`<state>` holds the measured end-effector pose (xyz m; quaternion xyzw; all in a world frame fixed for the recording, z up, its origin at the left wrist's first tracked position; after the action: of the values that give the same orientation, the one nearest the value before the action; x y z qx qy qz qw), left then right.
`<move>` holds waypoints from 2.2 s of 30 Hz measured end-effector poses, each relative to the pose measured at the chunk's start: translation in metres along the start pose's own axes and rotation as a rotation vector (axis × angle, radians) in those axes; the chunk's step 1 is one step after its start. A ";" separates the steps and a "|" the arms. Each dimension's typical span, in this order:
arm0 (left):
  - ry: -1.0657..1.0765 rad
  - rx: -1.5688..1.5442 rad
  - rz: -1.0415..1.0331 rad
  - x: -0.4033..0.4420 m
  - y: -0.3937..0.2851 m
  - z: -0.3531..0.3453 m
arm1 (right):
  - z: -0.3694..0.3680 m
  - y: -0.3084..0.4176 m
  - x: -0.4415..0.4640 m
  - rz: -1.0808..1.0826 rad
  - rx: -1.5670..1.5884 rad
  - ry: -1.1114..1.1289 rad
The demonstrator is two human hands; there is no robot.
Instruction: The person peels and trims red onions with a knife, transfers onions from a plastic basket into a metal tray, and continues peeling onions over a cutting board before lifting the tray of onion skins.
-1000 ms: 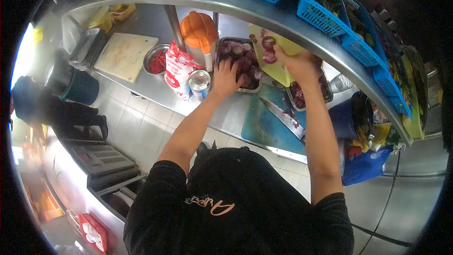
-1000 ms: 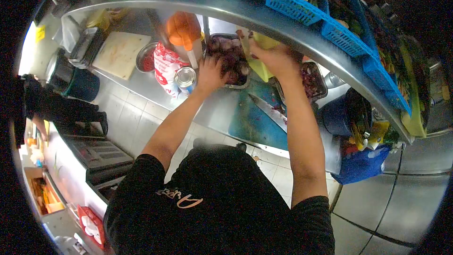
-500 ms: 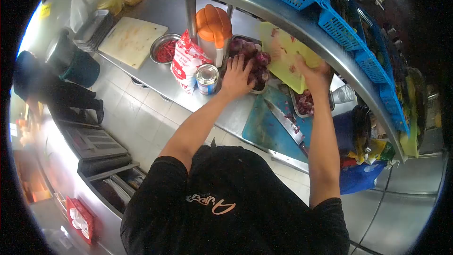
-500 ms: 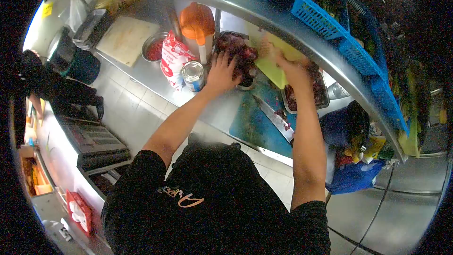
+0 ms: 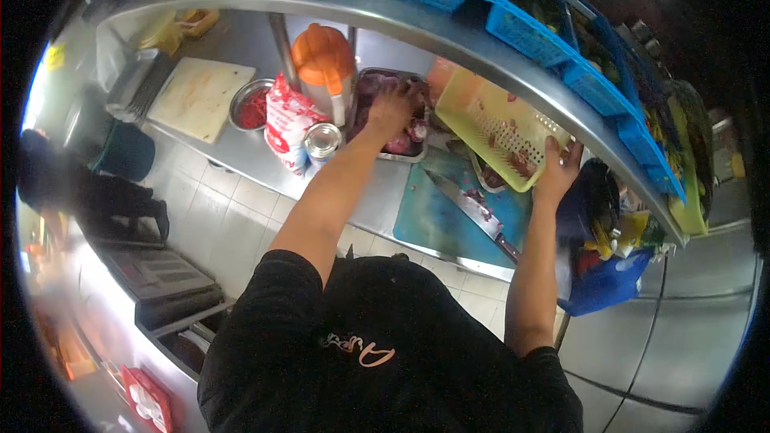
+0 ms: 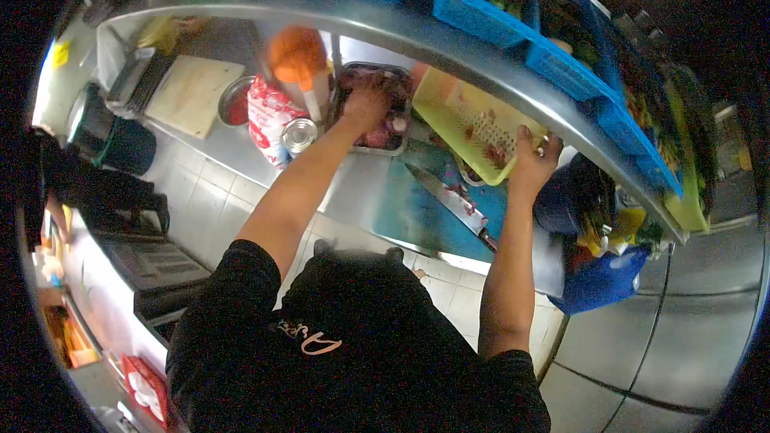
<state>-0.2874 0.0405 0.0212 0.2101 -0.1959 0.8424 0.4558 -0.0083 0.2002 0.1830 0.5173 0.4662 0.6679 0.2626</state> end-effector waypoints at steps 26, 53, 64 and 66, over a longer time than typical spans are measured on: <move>0.158 -0.324 -0.057 -0.002 -0.079 0.058 | 0.491 0.103 -0.152 -0.205 0.366 -0.424; 0.031 0.342 0.331 -0.174 -0.282 0.155 | 0.670 -0.336 -0.034 -0.137 -1.248 0.211; 0.137 0.241 0.559 -0.242 -0.326 0.147 | 0.711 -0.306 0.001 -0.035 -1.242 0.182; 0.141 0.246 0.566 -0.256 -0.331 0.143 | 0.734 -0.285 0.018 -0.132 -1.166 -0.102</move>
<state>0.1462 -0.0417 0.0501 0.1420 -0.1113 0.9657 0.1869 0.6351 0.5940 -0.0416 0.2887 0.0399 0.7706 0.5668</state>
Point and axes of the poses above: each hand's wrist, its own x-axis towards the middle knuckle, its own z-axis out of the back of the hand, y = z × x, the point moved 4 cm from there along x, towards the middle knuckle, and after that the axes turned 2 degrees about -y, right-handed, at the moved point
